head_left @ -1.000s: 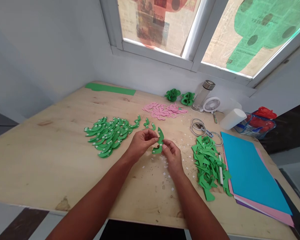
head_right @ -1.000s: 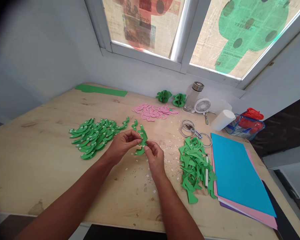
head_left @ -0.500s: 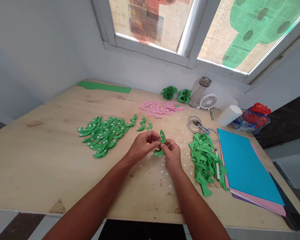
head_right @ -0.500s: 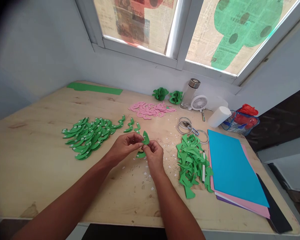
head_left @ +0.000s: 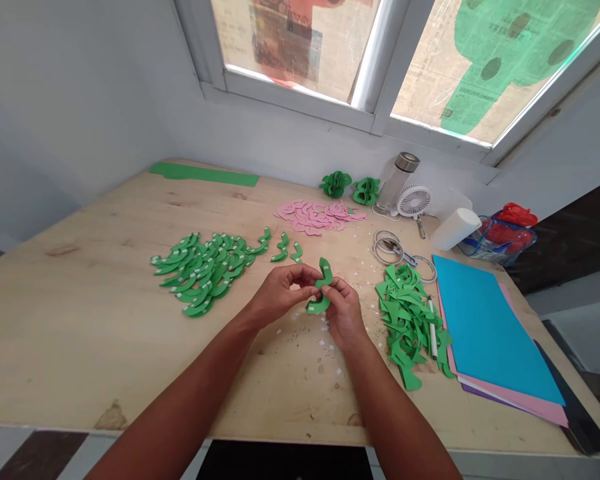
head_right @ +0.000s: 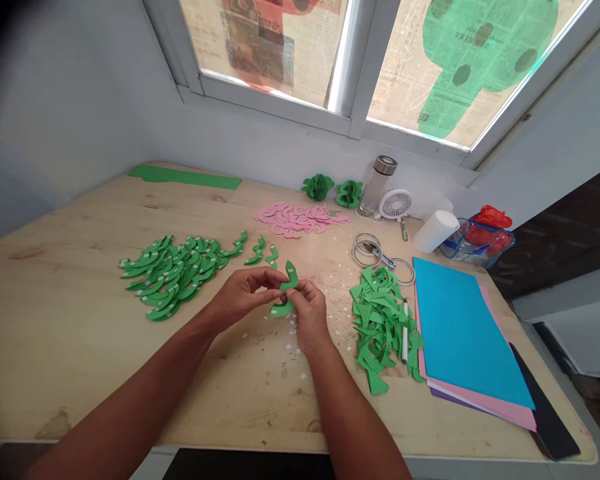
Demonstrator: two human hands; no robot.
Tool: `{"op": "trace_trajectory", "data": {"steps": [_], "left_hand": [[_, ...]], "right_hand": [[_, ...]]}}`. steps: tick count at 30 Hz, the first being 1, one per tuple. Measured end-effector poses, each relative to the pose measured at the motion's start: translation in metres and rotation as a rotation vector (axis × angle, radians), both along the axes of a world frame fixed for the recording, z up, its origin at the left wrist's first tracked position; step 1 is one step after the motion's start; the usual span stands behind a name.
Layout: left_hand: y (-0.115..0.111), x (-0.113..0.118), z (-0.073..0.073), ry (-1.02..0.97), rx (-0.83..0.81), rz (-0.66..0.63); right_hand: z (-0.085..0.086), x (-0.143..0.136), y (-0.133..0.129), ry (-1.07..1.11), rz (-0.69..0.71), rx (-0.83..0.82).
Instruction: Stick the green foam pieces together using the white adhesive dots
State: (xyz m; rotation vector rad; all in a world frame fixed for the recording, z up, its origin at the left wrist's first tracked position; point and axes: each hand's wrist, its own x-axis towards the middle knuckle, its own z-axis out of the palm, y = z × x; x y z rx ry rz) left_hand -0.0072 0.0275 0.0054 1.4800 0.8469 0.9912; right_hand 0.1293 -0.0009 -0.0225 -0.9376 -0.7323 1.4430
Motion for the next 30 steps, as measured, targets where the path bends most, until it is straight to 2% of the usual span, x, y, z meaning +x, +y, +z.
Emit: {"op": "trace_trajectory", "data": {"steps": [6,12,18,30], "left_hand": [[-0.0008,-0.0018,0.0047,0.092,0.118,0.012],[-0.0001,-0.0039,0.0019,0.186,0.25,0.065],[0.001,-0.0057,0.0011,0.223,0.34,0.05],[0.0034,-0.0097,0.0003,0.228,0.429,0.016]], "right_hand": [[0.0008,0.0011,0.0002,0.06,0.027,-0.013],[0.0008,0.0032,0.0003,0.134,0.063,-0.065],[0.0053,0.0035,-0.0011,0.19,0.078,-0.092],[0.0053,0.0036,-0.0009,0.254,0.082,-0.124]]}}
